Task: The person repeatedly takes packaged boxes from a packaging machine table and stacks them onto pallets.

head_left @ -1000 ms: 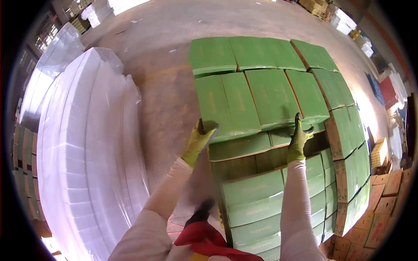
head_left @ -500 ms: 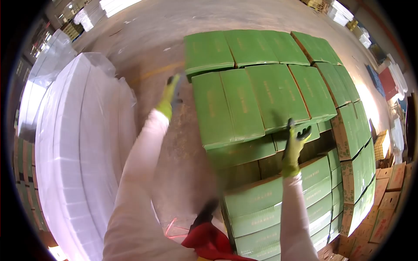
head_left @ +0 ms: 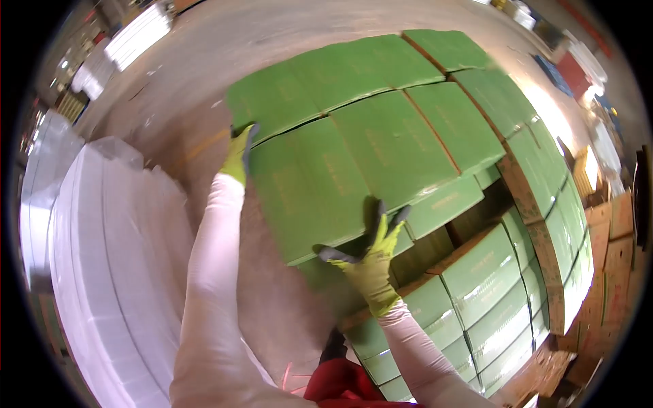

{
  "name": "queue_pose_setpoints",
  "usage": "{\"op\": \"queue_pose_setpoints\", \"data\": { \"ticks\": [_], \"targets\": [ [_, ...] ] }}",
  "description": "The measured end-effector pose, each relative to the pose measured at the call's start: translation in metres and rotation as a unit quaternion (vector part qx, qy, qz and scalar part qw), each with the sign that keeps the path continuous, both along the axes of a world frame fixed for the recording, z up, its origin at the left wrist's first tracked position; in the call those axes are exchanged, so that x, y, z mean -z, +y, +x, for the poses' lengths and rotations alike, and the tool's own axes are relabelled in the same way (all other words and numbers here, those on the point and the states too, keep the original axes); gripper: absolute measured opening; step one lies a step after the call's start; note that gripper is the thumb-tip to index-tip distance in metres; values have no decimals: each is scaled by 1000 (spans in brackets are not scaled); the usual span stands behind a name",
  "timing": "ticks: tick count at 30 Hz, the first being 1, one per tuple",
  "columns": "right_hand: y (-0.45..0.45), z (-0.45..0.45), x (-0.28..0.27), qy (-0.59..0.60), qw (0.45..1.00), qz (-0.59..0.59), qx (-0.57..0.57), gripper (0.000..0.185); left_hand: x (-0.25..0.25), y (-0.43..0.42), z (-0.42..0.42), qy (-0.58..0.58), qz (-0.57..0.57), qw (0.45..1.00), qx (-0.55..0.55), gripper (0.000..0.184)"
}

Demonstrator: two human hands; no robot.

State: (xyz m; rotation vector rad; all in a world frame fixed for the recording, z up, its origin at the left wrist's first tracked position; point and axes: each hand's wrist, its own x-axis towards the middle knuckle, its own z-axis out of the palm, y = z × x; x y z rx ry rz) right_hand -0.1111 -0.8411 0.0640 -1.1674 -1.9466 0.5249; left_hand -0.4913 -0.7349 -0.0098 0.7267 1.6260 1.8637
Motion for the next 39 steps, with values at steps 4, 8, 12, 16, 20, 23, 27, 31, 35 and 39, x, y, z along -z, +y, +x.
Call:
{"op": "queue_pose_setpoints", "data": {
  "ticks": [4, 8, 12, 16, 20, 23, 27, 31, 35, 39],
  "targets": [
    [-2, 4, 11, -8, 999, -54, 3, 129, -33, -16, 6, -83, -82, 991, 64, 40],
    [-4, 20, -18, -50, 992, -120, 2, 119, -8, -9, -25, -43, -69, 988, 128, 42],
    [-28, 84, -12, 43, 988, -150, 17, 113, -21, 38, 23, 160, -107, 964, 181, 46],
    [-100, 231, -23, 71, 984, -126, 104, 102, -84, 25, 113, 342, -91, 923, 148, 50],
    [-198, 406, -52, 126, 928, -69, 344, 78, -155, -14, 233, 413, 6, 900, 138, 54],
    [-295, 536, -38, 112, 824, -9, 555, 68, -207, -60, 354, 428, 101, 882, 170, 57],
    [-450, 703, 20, 151, 689, -15, 708, 66, -254, -139, 536, 394, 200, 852, 281, 61],
    [-567, 867, 68, 172, 524, -90, 829, 67, -258, -231, 742, 318, 199, 797, 473, 65],
    [-625, 1039, 108, 216, 407, -71, 885, 81, -183, -284, 939, 252, 186, 597, 739, 60],
    [-640, 1150, 98, 149, 291, -101, 940, 121, -122, -369, 1209, 160, 4, 514, 843, 35]
  ]
}}
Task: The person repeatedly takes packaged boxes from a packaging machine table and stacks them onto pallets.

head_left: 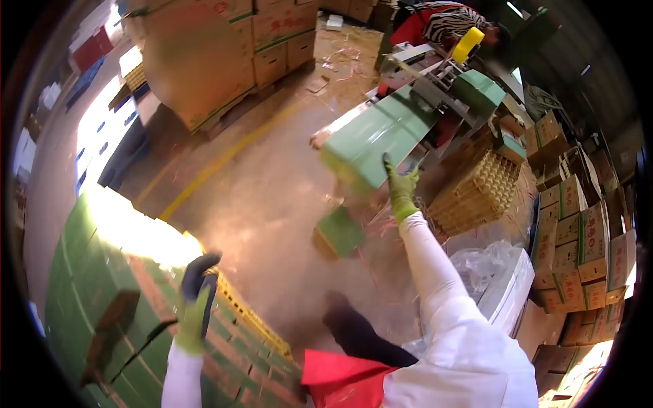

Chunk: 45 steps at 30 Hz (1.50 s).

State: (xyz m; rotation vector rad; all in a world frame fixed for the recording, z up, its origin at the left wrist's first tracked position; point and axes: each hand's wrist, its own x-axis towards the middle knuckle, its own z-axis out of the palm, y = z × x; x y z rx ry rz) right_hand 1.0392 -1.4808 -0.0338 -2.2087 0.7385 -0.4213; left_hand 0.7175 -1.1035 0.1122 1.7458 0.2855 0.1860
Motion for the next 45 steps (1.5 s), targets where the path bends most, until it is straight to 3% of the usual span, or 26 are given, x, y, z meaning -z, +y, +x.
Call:
{"op": "queue_pose_setpoints", "data": {
  "ticks": [2, 5, 6, 10, 12, 14, 15, 16, 17, 18, 19, 21, 23, 26, 28, 31, 32, 33, 34, 35, 36, 37, 38, 40, 42, 45],
  "targets": [
    [6, 31, 4, 112, 986, -122, -25, 122, 58, -13, 125, 57, -118, 991, 24, 39],
    [16, -1, -25, -107, 968, 165, -153, 111, 156, -38, 283, 25, -183, 978, 101, 51],
    [4, 0, 1, -109, 976, 94, -164, 107, 188, -47, 323, 75, -203, 970, 108, 53],
    [-15, 12, 22, -130, 962, 94, -222, 100, 211, -111, 362, 192, -344, 884, 253, 60],
    [-35, 10, 26, -97, 942, 131, -294, 95, 206, -119, 330, 196, -365, 887, 204, 65],
    [-60, 9, 20, -88, 842, 432, -311, 75, 201, -127, 274, 190, -415, 878, 143, 77],
    [-62, 16, 1, -133, 861, 425, -247, 44, 190, -137, 241, 198, -406, 887, 96, 81],
    [-74, 31, -8, -139, 866, 433, -207, 34, 199, -139, 207, 193, -418, 884, 84, 80],
    [-94, 58, 19, -171, 915, 339, -135, 46, 183, -151, 174, 176, -456, 871, 43, 77],
    [-107, 92, 31, -224, 918, 288, -154, 68, 187, -156, 137, 169, -502, 848, 11, 67],
    [-98, 111, 18, -100, 960, 252, -71, 94, 190, -161, 99, 201, -499, 842, -30, 63],
    [-75, 158, 17, 155, 977, 127, 78, 119, 207, -163, 19, 239, -518, 813, -118, 57],
    [-45, 153, 4, 109, 978, 150, 97, 120, 229, -176, -62, 248, -564, 758, -215, 53],
    [-51, 180, 44, 46, 998, -38, 15, 107, 160, -202, -102, 229, -518, 777, -274, 52],
    [-45, 177, 57, 41, 998, 42, -12, 98, 106, -209, -128, 233, -442, 804, -323, 52],
    [-39, 167, 78, 14, 991, 133, 2, 87, 148, -202, -162, 267, -392, 819, -322, 51],
    [-16, 135, 31, 25, 991, 132, -24, 92, 117, -204, -143, 113, -433, 828, -339, 45],
    [-27, 137, 62, -58, 984, 155, -59, 94, 125, -202, -160, 162, -387, 850, -318, 38],
    [-11, 105, 18, -33, 987, 145, -61, 95, 141, -206, -172, 153, -407, 829, -352, 34],
    [-14, 101, 35, -52, 985, 165, -29, 80, 156, -208, -172, 141, -424, 805, -391, 31],
    [-29, 97, 52, -25, 990, 135, -28, 73, 137, -201, -160, 153, -296, 890, -310, 29],
    [-40, 87, 68, -110, 937, 313, -106, 68, 95, -191, -144, 156, -161, 948, -226, 27],
    [-43, 63, 55, -71, 936, 326, -114, 66, 73, -187, -137, 151, -21, 978, -140, 27],
    [-44, 13, 20, 10, 929, 346, -132, 62, 83, -188, -148, 162, 14, 970, -179, 28],
    [-48, -4, 19, 55, 926, 362, -96, 67, 103, -186, -166, 156, -227, 923, -268, 31],
    [-10, -29, -15, 83, 909, 405, -58, 77, 117, -186, -193, 195, -193, 922, -272, 32]
  ]
}}
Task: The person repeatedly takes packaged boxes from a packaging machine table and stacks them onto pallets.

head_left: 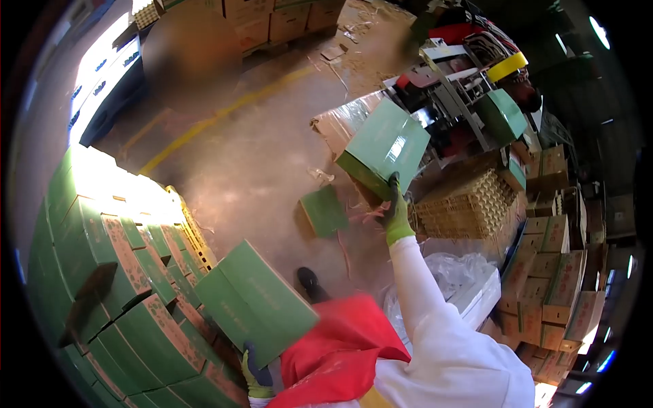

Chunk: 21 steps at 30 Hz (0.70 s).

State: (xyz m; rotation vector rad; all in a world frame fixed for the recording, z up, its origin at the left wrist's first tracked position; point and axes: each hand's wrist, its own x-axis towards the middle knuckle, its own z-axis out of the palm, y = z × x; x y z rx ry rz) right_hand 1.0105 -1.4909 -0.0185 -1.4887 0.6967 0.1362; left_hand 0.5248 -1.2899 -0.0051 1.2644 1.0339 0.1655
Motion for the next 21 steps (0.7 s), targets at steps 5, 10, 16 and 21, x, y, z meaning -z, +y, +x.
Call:
{"op": "queue_pose_setpoints", "data": {
  "ticks": [5, 10, 16, 21],
  "targets": [
    [23, 11, 0, 32, 979, 202, 4, 85, 3, -1, -6, 5, -71, 996, -50, 33],
    [26, 23, 35, -45, 987, -85, 132, 80, -13, -1, 4, 44, -150, 987, -44, 34],
    [21, 3, 22, 23, 959, -249, 132, 62, -35, -7, 27, 70, -172, 983, -6, 35],
    [2, -8, 62, -62, 984, -92, 138, 67, -46, -19, 37, 79, -173, 982, 0, 36]
  ]
}}
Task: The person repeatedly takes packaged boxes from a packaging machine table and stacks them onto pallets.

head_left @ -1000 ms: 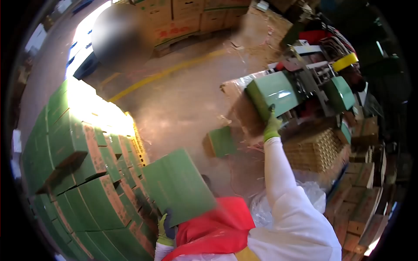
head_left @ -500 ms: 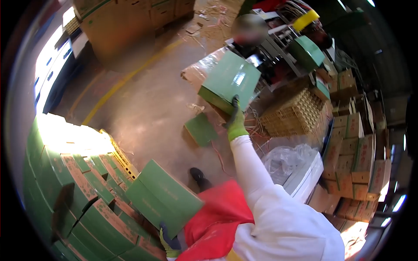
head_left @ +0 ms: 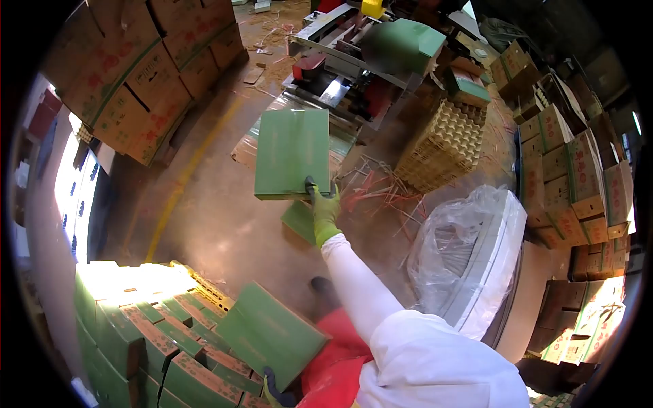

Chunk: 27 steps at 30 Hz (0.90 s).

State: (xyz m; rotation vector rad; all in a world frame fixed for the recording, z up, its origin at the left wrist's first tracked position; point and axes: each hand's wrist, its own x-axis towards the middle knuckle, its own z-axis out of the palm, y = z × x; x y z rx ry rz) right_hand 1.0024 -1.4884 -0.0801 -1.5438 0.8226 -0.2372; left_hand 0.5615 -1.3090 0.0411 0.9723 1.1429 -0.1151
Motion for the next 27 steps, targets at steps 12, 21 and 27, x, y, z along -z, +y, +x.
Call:
{"op": "queue_pose_setpoints", "data": {
  "ticks": [12, 21, 27],
  "targets": [
    [4, -13, 20, -121, 948, 268, 121, 64, -9, -20, 21, 28, -4, 999, 42, 39],
    [-124, -226, -20, -94, 932, 335, 98, 51, -14, -47, -20, 3, 7, 989, 149, 42],
    [-230, -455, 57, -55, 918, 345, 189, 47, -12, -96, -62, 34, -11, 973, 229, 44]
  ]
}}
